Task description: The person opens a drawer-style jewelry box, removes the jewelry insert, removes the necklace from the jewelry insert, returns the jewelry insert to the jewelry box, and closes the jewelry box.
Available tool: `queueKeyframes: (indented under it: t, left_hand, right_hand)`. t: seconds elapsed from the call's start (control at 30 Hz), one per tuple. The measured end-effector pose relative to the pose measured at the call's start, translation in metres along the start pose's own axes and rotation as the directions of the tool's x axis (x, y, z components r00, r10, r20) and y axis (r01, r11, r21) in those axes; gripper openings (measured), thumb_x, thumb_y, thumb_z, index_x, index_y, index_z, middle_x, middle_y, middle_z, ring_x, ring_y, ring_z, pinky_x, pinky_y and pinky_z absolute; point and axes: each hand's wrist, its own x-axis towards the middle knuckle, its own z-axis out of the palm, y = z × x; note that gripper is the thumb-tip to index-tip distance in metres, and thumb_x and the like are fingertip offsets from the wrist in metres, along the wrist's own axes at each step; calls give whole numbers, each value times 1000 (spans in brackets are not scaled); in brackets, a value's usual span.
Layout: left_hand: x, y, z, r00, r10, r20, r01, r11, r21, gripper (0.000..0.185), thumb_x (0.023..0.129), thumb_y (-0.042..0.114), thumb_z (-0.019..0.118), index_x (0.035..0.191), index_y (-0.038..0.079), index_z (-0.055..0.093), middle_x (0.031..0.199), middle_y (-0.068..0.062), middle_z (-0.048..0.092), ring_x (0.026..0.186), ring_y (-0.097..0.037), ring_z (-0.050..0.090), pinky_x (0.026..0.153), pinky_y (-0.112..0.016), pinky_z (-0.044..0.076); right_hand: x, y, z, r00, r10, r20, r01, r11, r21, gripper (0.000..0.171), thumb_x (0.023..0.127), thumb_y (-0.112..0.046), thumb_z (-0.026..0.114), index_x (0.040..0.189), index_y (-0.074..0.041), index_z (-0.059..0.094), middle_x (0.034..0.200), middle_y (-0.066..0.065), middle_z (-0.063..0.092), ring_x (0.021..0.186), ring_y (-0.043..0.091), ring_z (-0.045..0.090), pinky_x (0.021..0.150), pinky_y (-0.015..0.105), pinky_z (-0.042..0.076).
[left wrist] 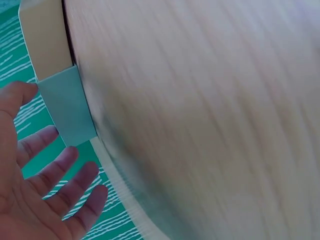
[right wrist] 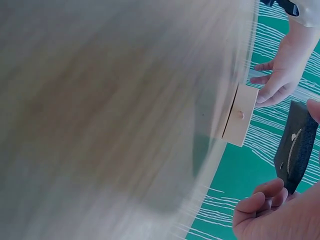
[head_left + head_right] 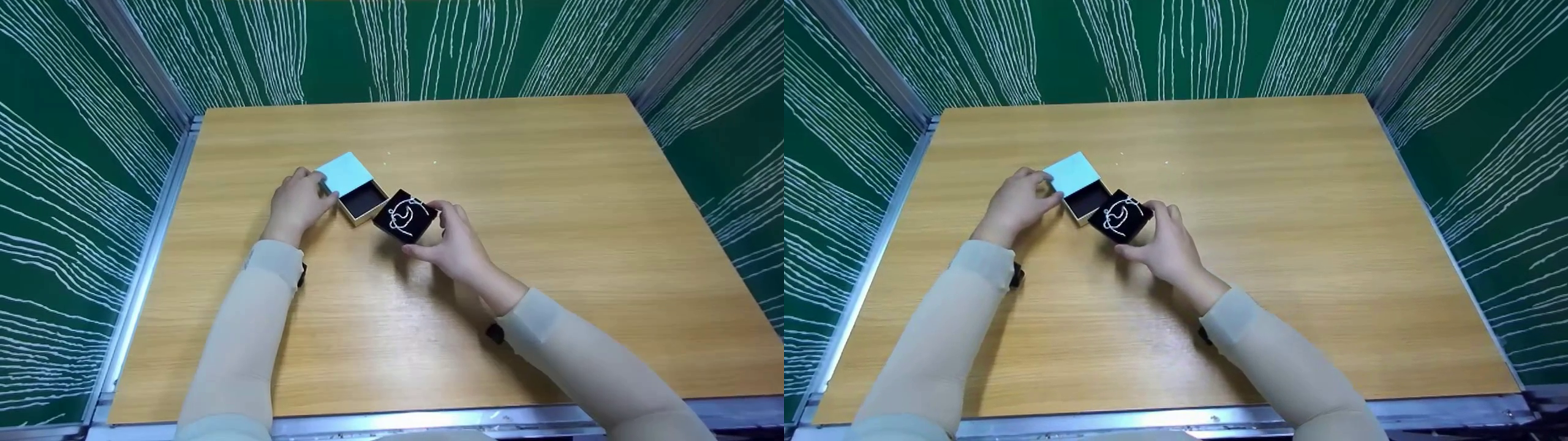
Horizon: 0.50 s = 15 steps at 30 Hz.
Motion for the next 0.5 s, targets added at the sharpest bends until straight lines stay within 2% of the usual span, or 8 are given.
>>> queueKeyframes:
  t: [0.1,0.23,0.33,0.5]
  left_hand:
    - [-3,4,0,998,41,-45,-41,999,9,53,111,43,72,152,10,69,153,-17,64,137,-41,64,121,-59,52]
    - [-8,12,1,993,89,-72,-94,993,-69,45,110,38,73,146,11,73,152,-12,66,140,-37,65,123,-56,52]
    - [-13,21,2,990,124,-61,-132,979,-158,45,110,40,73,144,12,75,154,-9,66,141,-33,65,125,-54,51]
    - [-26,36,6,985,168,-35,-172,948,-267,46,109,44,73,143,14,76,147,-5,71,126,-27,69,115,-48,56]
  right_hand:
    - [-4,1,-2,1000,-4,3,4,1000,1,100,83,-36,102,163,-14,47,141,21,51,127,40,54,105,52,53]
    - [-7,3,-3,1000,-8,6,8,1000,6,99,83,-36,102,162,-14,48,139,21,51,126,39,53,106,51,51]
    - [-8,5,-4,1000,-8,1,8,1000,5,98,83,-36,103,162,-15,49,137,21,51,123,38,53,104,49,50]
    - [-8,8,-5,1000,-14,-7,14,1000,19,99,83,-35,103,163,-15,48,137,21,50,122,38,53,102,46,49]
